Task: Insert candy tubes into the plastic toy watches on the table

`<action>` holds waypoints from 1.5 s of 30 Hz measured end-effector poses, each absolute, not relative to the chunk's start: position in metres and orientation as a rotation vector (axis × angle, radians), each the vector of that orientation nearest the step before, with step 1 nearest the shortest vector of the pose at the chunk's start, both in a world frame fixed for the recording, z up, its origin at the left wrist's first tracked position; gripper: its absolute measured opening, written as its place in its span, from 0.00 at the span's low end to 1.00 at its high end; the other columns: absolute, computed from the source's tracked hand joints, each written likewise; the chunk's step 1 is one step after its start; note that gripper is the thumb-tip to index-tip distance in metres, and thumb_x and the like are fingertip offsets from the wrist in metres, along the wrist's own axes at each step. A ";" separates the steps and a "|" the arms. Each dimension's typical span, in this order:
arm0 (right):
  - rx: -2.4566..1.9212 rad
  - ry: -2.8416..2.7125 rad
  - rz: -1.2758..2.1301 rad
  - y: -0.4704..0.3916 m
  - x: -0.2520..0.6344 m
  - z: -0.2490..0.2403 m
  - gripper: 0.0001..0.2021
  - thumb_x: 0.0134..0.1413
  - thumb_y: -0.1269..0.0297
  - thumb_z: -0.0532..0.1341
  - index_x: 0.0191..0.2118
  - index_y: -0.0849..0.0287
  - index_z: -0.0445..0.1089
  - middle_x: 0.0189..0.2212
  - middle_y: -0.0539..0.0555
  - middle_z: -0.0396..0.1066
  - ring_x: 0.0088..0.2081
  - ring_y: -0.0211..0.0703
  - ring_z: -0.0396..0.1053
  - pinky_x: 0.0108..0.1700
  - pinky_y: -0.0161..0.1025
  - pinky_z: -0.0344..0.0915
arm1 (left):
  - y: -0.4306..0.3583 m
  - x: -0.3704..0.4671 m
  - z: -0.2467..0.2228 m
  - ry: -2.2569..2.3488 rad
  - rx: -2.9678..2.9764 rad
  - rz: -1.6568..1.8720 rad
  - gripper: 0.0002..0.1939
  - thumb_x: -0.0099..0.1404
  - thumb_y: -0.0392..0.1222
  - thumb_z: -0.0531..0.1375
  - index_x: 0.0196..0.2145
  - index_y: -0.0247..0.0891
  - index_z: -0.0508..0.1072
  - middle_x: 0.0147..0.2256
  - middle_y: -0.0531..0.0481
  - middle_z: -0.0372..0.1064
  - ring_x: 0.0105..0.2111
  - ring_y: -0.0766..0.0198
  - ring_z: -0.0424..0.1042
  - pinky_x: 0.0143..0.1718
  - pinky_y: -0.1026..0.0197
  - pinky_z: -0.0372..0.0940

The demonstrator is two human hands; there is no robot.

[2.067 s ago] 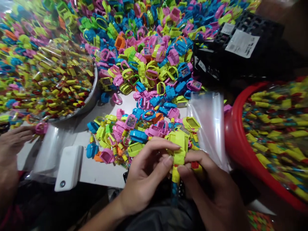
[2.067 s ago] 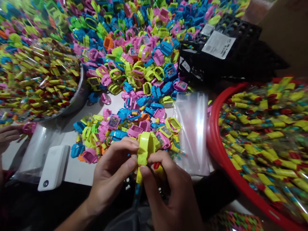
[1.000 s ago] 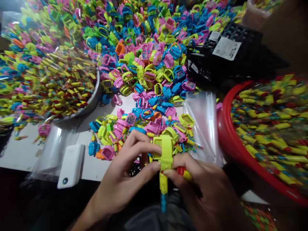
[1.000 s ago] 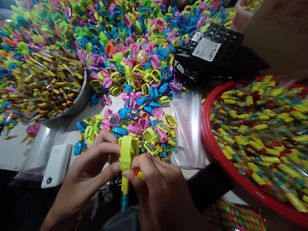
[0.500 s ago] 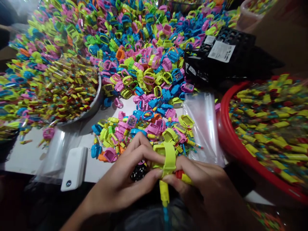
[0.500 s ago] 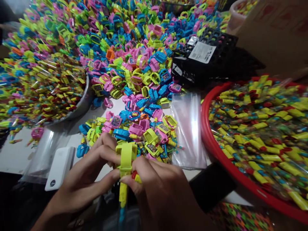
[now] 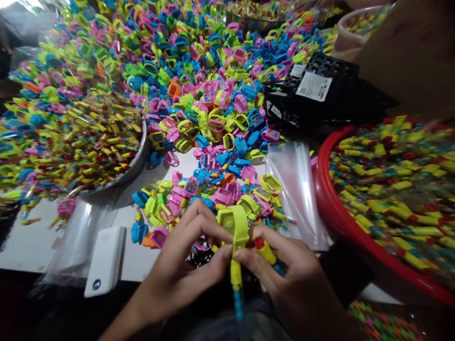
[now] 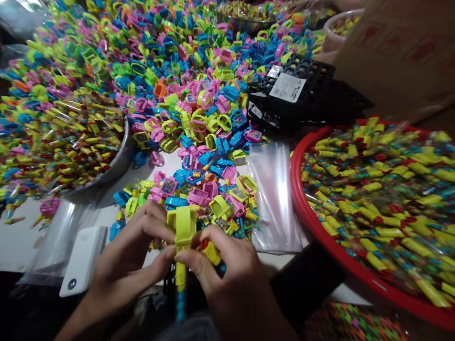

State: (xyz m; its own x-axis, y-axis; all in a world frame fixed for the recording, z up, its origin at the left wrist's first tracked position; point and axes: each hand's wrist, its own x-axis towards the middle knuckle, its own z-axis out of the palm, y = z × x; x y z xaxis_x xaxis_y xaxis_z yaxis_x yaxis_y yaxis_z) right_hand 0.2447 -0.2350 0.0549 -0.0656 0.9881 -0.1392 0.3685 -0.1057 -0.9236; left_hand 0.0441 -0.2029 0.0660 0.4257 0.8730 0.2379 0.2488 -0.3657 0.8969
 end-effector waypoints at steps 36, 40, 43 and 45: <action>-1.488 -1.461 0.981 -0.236 0.233 0.059 0.08 0.70 0.62 0.59 0.36 0.52 0.70 0.23 0.42 0.64 0.23 0.35 0.65 0.25 0.30 0.61 | -0.213 0.066 0.058 1.149 1.229 0.970 0.06 0.77 0.46 0.66 0.40 0.47 0.80 0.37 0.53 0.67 0.38 0.64 0.67 0.41 0.61 0.62; -1.504 -1.486 0.801 -0.242 0.233 0.054 0.06 0.72 0.63 0.60 0.40 0.50 0.72 0.27 0.44 0.72 0.24 0.36 0.69 0.29 0.31 0.67 | -0.214 0.068 0.060 1.162 1.360 1.038 0.06 0.77 0.44 0.66 0.39 0.46 0.79 0.36 0.53 0.66 0.37 0.65 0.66 0.38 0.62 0.62; -1.392 -1.508 0.729 -0.244 0.235 0.052 0.08 0.72 0.68 0.58 0.43 0.49 0.73 0.30 0.47 0.77 0.27 0.41 0.75 0.31 0.34 0.71 | -0.215 0.069 0.060 1.107 1.453 1.061 0.06 0.78 0.44 0.65 0.40 0.45 0.80 0.37 0.51 0.69 0.38 0.63 0.68 0.39 0.61 0.65; -1.330 -1.574 0.727 -0.244 0.240 0.050 0.09 0.72 0.68 0.58 0.40 0.49 0.75 0.28 0.49 0.78 0.27 0.45 0.77 0.31 0.37 0.73 | -0.217 0.071 0.060 1.050 1.497 1.073 0.07 0.78 0.45 0.64 0.41 0.44 0.80 0.37 0.50 0.71 0.38 0.62 0.70 0.39 0.60 0.66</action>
